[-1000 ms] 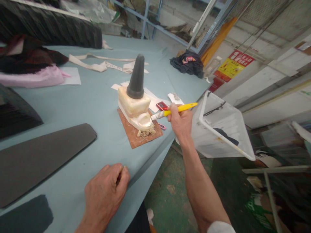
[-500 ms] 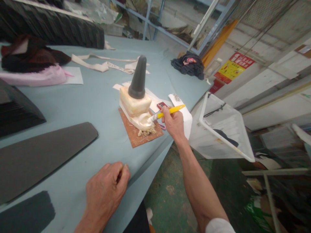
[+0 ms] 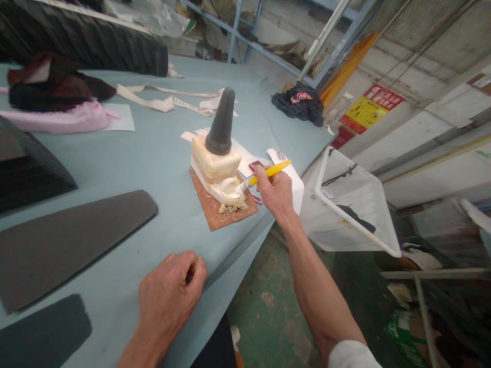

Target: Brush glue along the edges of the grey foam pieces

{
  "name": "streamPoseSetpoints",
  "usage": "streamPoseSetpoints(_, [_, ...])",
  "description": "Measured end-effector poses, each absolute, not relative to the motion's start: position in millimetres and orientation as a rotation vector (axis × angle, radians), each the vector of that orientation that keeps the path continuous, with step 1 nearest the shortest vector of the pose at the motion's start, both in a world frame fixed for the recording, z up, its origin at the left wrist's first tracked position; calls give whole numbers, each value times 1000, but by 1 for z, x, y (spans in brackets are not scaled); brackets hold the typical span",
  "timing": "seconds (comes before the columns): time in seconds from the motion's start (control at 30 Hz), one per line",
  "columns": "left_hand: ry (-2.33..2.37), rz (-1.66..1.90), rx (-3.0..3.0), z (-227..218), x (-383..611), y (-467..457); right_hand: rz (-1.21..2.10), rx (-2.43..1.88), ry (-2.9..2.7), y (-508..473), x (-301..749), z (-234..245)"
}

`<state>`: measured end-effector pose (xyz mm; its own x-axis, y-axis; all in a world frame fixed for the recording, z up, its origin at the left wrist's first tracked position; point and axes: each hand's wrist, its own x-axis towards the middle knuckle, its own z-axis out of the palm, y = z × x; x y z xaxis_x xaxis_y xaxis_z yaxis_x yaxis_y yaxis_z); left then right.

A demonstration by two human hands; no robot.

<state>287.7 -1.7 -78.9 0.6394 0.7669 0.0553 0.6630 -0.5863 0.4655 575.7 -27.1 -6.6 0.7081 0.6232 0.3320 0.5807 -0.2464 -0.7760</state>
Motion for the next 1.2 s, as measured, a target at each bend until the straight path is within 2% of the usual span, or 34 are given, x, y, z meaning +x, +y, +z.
streamPoseSetpoints(0.23, [1125,414,2349,-75,293,-1,-108,-1944,-889,-32,571,12])
streamPoseSetpoints(0.47, [1070,296,2414,-62,299,-12,-31,-1572,-674,-47,544,22])
streamPoseSetpoints(0.57, [1072,206,2422,-63,299,-12,64,-1414,-508,-53,519,21])
streamPoseSetpoints(0.7, [1062,202,2379,-62,299,-12,366,-1322,-472,-60,472,21])
streamPoseSetpoints(0.9, [909,323,2302,-57,286,-23,620,-1189,-428,-64,424,14])
streamPoseSetpoints(1.2, [628,523,2189,-30,208,-49,893,-1060,-377,-45,387,-1])
